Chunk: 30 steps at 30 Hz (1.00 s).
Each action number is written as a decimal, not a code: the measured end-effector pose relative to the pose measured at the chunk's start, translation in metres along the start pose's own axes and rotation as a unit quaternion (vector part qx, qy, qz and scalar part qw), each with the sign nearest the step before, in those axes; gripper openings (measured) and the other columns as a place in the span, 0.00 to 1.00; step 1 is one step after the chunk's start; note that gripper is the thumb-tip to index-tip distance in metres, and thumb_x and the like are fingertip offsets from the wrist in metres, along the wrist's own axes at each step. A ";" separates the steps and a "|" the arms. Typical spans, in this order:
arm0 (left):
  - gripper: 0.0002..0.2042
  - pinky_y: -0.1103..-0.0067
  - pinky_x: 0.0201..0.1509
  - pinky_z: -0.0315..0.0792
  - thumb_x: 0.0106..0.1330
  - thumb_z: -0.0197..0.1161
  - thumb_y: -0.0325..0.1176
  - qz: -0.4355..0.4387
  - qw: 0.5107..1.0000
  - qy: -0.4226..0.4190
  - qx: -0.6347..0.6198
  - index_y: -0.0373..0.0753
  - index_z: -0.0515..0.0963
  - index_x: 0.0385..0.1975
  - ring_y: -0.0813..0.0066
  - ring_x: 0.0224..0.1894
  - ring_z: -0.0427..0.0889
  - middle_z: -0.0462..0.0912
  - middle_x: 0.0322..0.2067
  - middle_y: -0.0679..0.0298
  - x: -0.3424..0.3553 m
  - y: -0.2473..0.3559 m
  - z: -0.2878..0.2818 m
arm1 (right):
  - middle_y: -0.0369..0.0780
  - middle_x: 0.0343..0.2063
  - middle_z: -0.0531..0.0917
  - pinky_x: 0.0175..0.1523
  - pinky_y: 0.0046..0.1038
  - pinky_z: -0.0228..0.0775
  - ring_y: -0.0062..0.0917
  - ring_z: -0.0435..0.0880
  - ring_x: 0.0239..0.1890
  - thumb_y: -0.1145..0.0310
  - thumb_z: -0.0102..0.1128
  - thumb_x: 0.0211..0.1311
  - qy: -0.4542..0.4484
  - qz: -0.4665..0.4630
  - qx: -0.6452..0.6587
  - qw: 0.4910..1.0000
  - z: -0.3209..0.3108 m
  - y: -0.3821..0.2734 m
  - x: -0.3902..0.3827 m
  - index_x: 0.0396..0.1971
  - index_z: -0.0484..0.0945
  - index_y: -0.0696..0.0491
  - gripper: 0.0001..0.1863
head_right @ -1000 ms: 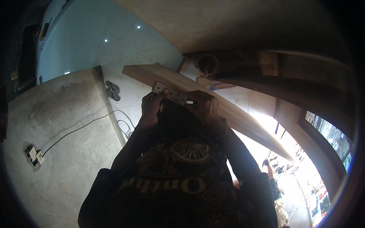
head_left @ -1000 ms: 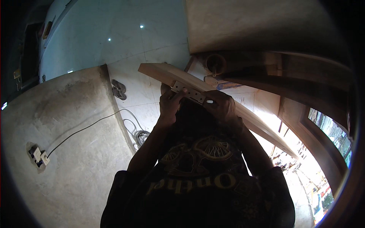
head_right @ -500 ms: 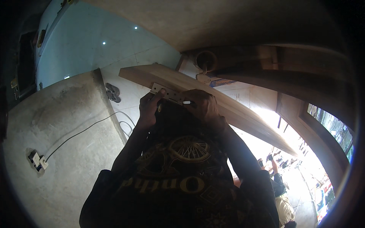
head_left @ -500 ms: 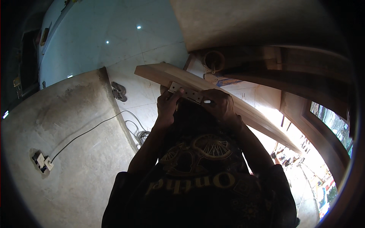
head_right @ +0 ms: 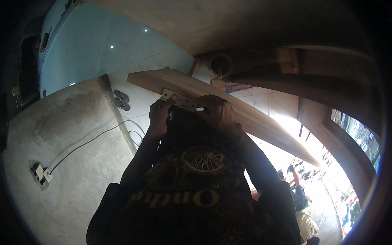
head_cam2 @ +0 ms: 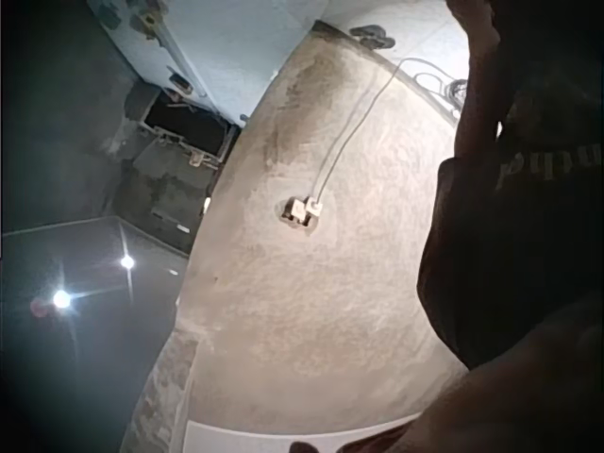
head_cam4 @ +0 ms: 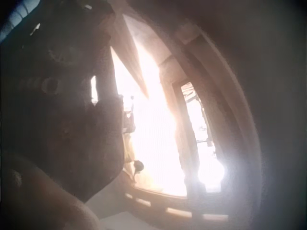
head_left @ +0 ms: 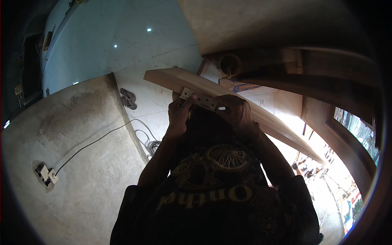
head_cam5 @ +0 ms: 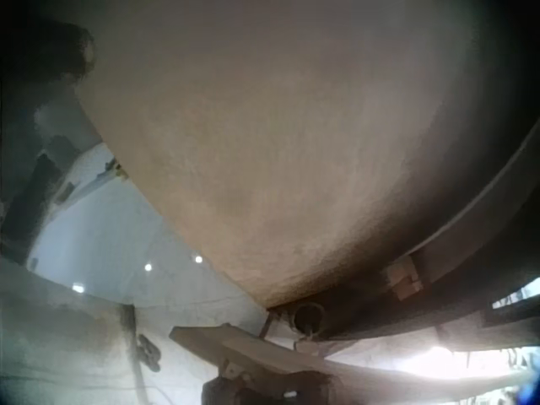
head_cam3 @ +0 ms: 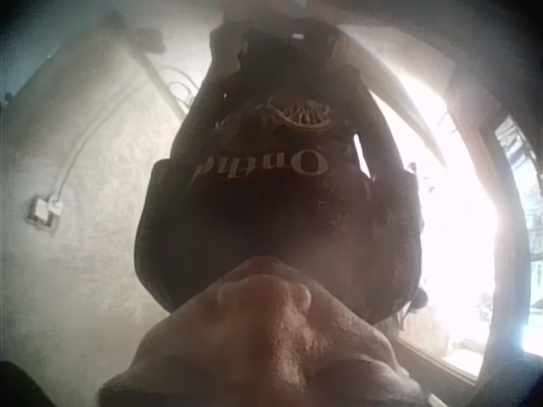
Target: The person measures a wooden door and a separate wooden plank using a tape measure and marks them with a pencil.
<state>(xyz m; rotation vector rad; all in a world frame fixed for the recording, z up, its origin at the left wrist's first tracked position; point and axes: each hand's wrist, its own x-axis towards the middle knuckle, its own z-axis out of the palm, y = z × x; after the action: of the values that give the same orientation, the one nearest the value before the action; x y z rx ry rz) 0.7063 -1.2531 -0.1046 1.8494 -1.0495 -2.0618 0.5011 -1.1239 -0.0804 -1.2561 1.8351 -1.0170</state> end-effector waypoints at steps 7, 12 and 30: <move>0.18 0.78 0.42 0.72 0.64 0.79 0.44 -0.011 1.000 -0.005 -0.018 0.34 0.87 0.39 0.81 0.35 0.80 0.85 0.32 0.68 -0.007 0.012 0.002 | 0.46 0.40 0.90 0.45 0.37 0.83 0.37 0.91 0.38 0.68 0.78 0.50 -0.003 0.076 0.008 0.997 -0.002 0.001 -0.003 0.48 0.88 0.52 0.22; 0.19 0.78 0.42 0.72 0.63 0.79 0.45 -0.007 1.000 -0.008 -0.021 0.33 0.87 0.40 0.80 0.35 0.81 0.85 0.32 0.68 -0.005 0.010 0.002 | 0.45 0.38 0.90 0.43 0.37 0.82 0.37 0.90 0.35 0.68 0.79 0.49 0.007 0.057 0.019 0.998 -0.002 0.003 -0.004 0.48 0.89 0.51 0.22; 0.20 0.78 0.42 0.72 0.63 0.79 0.45 0.011 1.000 -0.001 -0.004 0.33 0.86 0.40 0.81 0.35 0.80 0.85 0.32 0.68 -0.012 0.018 0.006 | 0.44 0.28 0.87 0.39 0.37 0.80 0.35 0.87 0.30 0.69 0.79 0.47 -0.002 0.063 -0.007 0.998 0.000 0.007 -0.006 0.46 0.90 0.49 0.21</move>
<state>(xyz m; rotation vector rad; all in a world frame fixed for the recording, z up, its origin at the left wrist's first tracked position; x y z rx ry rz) 0.6979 -1.2578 -0.0842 1.8244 -1.0551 -2.0534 0.5005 -1.1165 -0.0856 -1.1353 1.8947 -0.9340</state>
